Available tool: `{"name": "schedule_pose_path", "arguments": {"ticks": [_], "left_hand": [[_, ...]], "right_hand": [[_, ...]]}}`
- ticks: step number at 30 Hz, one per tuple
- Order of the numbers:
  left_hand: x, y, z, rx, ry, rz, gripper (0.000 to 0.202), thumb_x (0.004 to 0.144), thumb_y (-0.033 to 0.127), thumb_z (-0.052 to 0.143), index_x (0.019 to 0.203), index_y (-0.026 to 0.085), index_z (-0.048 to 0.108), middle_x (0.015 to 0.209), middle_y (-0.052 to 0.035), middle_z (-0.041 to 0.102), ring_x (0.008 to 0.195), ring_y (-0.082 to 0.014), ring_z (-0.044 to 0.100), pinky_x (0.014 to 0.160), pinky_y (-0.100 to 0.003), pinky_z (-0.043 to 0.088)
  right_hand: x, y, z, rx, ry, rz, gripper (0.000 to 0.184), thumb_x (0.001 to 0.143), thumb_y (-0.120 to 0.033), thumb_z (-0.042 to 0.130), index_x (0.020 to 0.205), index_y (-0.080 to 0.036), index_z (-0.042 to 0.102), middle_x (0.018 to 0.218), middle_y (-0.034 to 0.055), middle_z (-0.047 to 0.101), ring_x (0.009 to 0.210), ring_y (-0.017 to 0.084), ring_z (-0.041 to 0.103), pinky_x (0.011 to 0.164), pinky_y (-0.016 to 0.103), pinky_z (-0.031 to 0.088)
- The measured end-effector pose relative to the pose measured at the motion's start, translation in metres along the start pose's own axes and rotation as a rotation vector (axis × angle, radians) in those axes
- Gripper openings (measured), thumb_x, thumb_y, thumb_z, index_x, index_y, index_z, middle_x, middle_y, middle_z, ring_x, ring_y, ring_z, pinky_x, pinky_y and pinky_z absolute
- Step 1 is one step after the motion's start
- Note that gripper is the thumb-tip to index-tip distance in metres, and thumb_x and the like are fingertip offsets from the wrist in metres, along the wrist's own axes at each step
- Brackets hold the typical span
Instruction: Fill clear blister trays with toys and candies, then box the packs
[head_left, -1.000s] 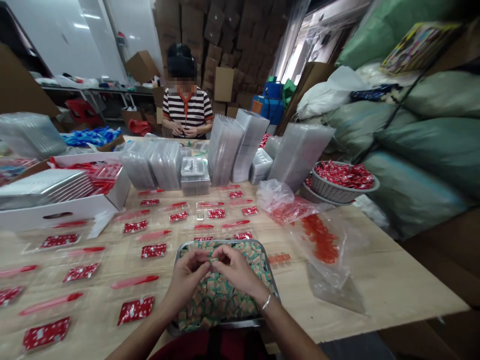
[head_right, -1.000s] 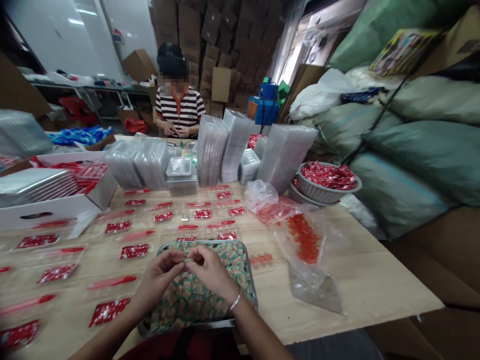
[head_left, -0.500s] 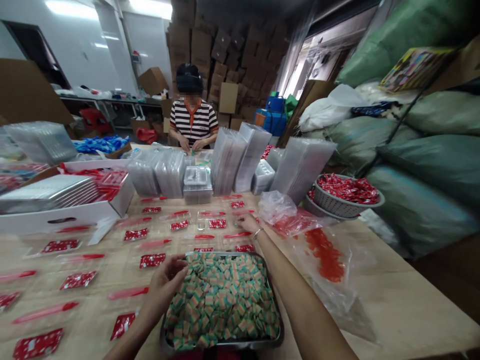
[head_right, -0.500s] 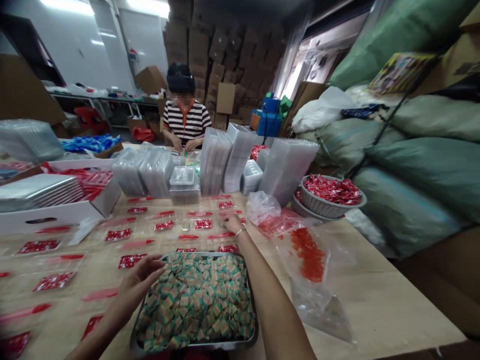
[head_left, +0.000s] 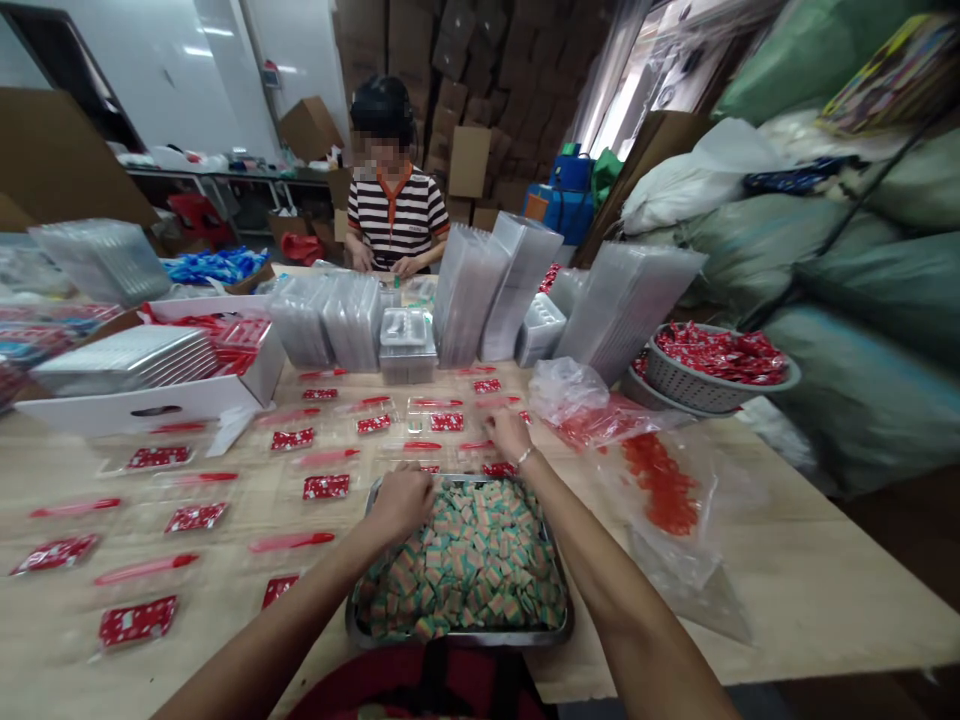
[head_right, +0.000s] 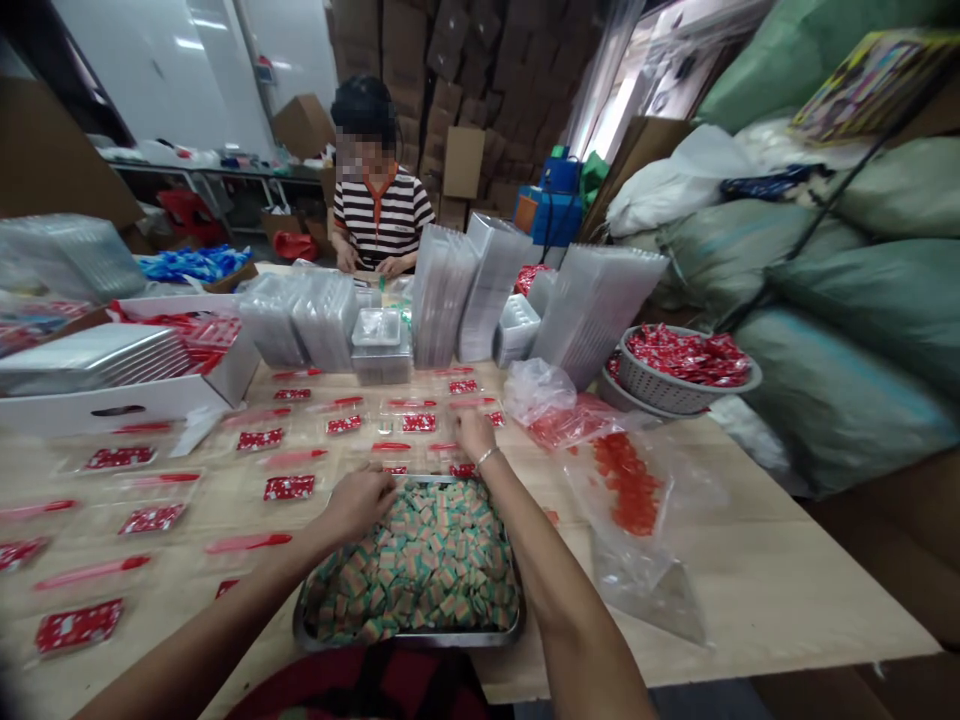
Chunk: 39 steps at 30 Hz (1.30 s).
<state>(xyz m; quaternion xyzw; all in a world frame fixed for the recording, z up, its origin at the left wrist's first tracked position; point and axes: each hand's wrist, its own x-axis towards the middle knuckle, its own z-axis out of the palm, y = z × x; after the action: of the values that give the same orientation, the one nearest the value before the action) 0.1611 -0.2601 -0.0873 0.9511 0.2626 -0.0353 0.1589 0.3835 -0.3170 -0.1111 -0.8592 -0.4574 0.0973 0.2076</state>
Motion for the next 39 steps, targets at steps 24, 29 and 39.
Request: {"name": "schedule_pose_path", "arguments": {"ticks": [24, 29, 39], "left_hand": [[-0.047, 0.008, 0.007, -1.355, 0.116, -0.108, 0.028, 0.064, 0.036, 0.071, 0.083, 0.016, 0.07, 0.082, -0.0047, 0.071, 0.077, -0.0173, 0.063, 0.074, -0.029, 0.05], [-0.048, -0.001, 0.008, -1.321, 0.152, -0.094, 0.027, 0.062, 0.037, 0.073, 0.078, 0.016, 0.069, 0.072, -0.0017, 0.068, 0.066, -0.0144, 0.06, 0.064, -0.025, 0.048], [-0.049, -0.014, 0.015, -1.269, 0.167, -0.177, 0.03, 0.06, 0.041, 0.071, 0.077, 0.016, 0.068, 0.071, -0.0024, 0.067, 0.067, -0.0166, 0.06, 0.06, -0.027, 0.048]], "right_hand": [[-0.138, -0.07, 0.023, 1.211, -0.24, 0.084, 0.02, 0.069, -0.033, 0.066, 0.075, -0.02, 0.052, 0.066, -0.0044, 0.057, 0.06, 0.013, 0.06, 0.058, 0.025, 0.048], [-0.139, -0.068, 0.023, 0.937, -0.183, -0.061, 0.003, 0.079, -0.021, 0.053, 0.08, -0.02, 0.055, 0.071, -0.0017, 0.057, 0.064, 0.014, 0.059, 0.061, 0.026, 0.048], [-0.153, -0.062, 0.019, 0.504, -0.044, -0.251, 0.01, 0.08, -0.012, 0.055, 0.074, -0.02, 0.056, 0.078, 0.0002, 0.053, 0.075, 0.015, 0.052, 0.067, 0.026, 0.04]]}}
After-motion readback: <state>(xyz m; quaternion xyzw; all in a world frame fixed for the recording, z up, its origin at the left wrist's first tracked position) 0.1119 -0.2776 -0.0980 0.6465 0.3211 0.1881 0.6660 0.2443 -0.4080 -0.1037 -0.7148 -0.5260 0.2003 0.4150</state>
